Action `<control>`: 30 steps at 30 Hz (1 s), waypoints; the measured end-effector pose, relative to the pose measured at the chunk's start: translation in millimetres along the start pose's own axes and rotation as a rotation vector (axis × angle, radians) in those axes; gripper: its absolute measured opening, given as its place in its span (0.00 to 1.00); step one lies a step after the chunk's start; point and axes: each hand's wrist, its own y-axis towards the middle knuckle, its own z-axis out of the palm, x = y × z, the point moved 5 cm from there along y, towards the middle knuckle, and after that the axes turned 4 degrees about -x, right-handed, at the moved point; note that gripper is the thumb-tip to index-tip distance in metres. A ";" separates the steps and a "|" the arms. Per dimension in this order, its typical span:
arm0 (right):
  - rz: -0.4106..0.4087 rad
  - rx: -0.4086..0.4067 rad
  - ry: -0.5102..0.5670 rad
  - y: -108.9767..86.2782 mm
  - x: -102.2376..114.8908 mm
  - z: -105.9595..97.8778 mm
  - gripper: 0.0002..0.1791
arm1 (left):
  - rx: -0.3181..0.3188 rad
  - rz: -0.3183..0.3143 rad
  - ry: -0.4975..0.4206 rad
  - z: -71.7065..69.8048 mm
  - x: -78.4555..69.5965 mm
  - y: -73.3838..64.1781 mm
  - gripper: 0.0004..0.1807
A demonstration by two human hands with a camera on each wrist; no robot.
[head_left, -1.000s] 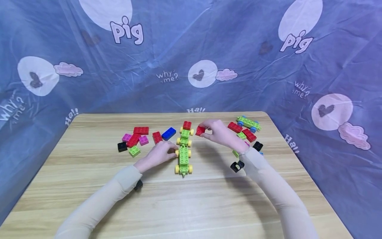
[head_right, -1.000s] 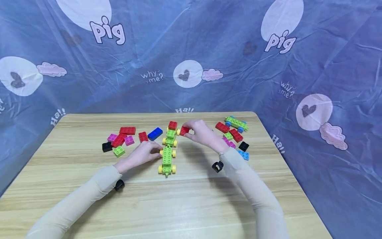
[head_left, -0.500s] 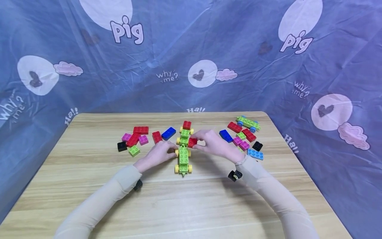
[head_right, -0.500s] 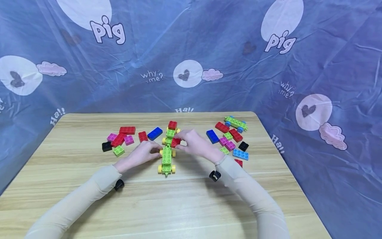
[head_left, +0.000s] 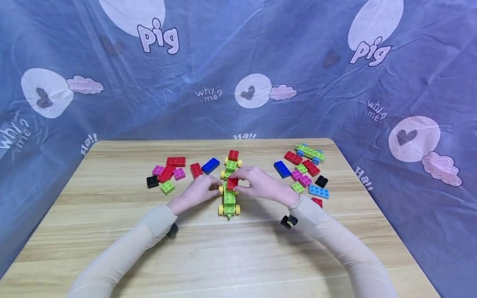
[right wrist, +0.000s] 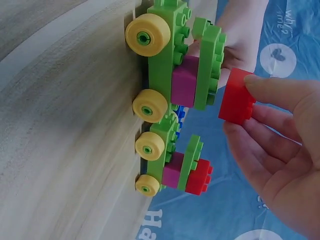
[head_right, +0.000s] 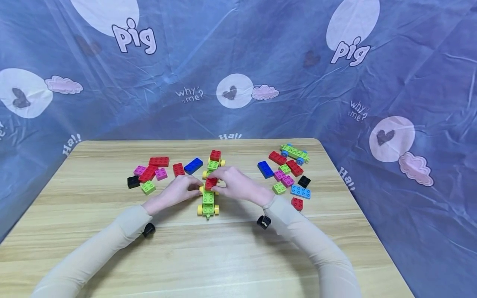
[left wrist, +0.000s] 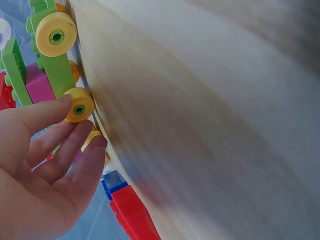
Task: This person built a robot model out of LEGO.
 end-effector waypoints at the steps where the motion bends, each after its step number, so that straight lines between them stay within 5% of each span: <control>1: -0.002 -0.003 0.002 0.7 0.1 0.3 0.17 | -0.001 0.001 0.001 -0.1 0.1 0.1 0.12; 30: 0.031 0.040 0.065 9.5 1.1 9.3 0.15 | 0.004 -0.004 -0.001 -1.5 -0.5 0.5 0.12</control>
